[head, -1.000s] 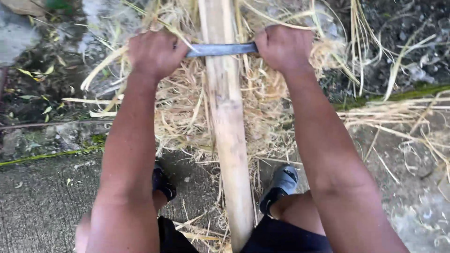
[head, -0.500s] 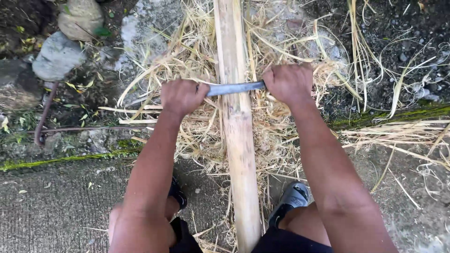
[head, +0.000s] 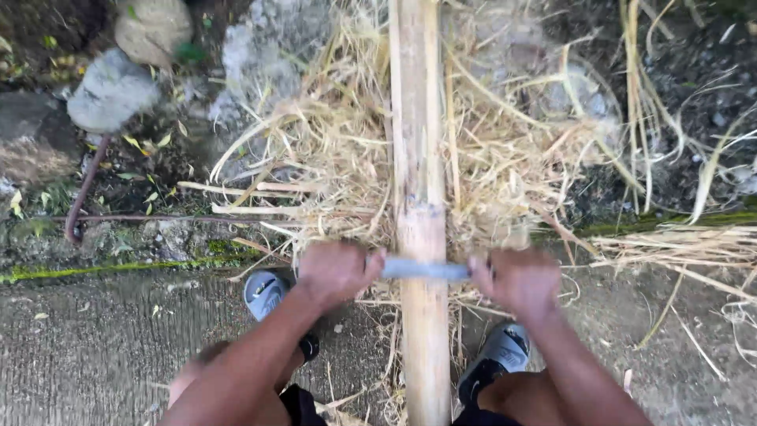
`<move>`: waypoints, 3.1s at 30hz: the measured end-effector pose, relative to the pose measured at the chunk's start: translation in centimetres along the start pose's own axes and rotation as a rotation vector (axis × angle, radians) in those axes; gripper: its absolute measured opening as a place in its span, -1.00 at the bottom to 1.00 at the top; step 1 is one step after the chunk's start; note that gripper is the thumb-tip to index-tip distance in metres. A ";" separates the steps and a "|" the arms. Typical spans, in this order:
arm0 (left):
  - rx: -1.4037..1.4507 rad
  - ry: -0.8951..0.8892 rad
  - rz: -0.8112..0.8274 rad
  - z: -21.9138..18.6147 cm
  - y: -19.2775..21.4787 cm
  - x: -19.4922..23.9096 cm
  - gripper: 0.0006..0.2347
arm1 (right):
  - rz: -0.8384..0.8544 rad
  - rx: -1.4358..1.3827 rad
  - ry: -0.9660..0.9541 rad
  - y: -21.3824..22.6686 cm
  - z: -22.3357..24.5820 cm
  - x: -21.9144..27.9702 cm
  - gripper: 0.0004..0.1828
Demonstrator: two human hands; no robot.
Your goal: Scraping a bamboo pole with a knife to remove the outer layer.
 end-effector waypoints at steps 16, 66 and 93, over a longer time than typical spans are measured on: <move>-0.091 -0.359 -0.484 -3.2 -1.8 5.1 -0.47 | 0.041 -0.020 -0.116 2.4 0.8 3.2 -0.32; -0.193 -0.083 -0.069 -0.6 2.3 -3.6 -0.79 | -0.036 0.055 -0.221 -1.5 -3.7 -4.1 -0.45; -0.153 -0.426 -0.281 -1.6 2.3 -5.4 -0.91 | 0.340 0.098 -0.083 1.9 -0.2 3.4 -0.45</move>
Point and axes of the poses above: each hand's wrist, its own x-axis away from the middle knuckle, its own y-axis out of the back of the hand, z = x × y, the point moved 6 cm from there along -x, towards the middle knuckle, and after that the axes turned 4 degrees about -y, right-handed, at the moved point
